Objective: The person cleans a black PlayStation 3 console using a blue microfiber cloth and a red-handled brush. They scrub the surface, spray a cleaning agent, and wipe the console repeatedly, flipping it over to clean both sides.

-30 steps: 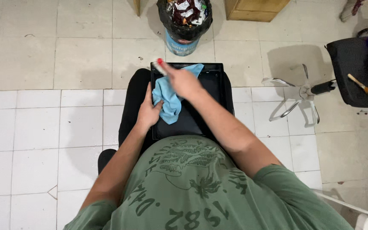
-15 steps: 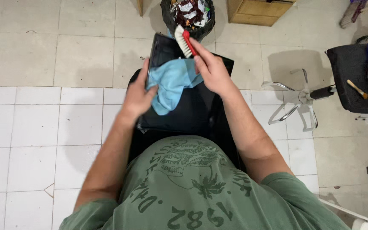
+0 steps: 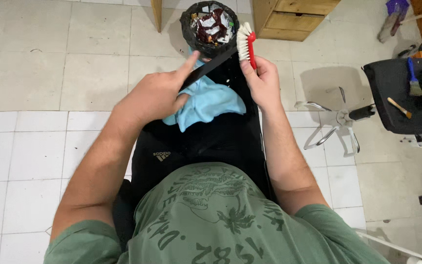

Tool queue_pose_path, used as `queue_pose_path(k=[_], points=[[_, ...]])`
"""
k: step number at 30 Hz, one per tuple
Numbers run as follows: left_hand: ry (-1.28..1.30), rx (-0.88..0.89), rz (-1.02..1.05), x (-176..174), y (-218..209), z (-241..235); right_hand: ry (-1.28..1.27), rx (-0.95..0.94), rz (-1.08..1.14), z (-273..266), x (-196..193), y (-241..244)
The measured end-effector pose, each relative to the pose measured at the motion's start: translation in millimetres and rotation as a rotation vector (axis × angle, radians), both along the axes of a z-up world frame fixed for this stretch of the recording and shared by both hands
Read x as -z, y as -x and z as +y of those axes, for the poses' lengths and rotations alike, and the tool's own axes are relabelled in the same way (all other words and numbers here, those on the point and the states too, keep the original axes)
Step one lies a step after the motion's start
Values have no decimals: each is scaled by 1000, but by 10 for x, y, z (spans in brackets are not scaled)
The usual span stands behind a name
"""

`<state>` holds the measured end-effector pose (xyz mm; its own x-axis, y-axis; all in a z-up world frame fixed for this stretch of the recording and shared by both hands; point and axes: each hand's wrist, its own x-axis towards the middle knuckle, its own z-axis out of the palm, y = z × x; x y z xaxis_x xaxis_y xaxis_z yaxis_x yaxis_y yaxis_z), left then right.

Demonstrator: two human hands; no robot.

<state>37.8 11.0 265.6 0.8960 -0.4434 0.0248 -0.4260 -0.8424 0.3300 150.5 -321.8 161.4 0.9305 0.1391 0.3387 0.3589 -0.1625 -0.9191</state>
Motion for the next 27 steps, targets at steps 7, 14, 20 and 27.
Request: queue_pose_path(k=[7,14,20,27], points=[[31,-221,220,-265,332,211,-61,161,35,-260,260,195],[1192,-502,55,1495,261,26,-116,227,72,-395,327,387],[1184,-530,-83,1554,-75,98,159,199,-143,-660,-210,657],[1119,-527,-67,1742,-144,210,449,146,-5,-698,-299,817]])
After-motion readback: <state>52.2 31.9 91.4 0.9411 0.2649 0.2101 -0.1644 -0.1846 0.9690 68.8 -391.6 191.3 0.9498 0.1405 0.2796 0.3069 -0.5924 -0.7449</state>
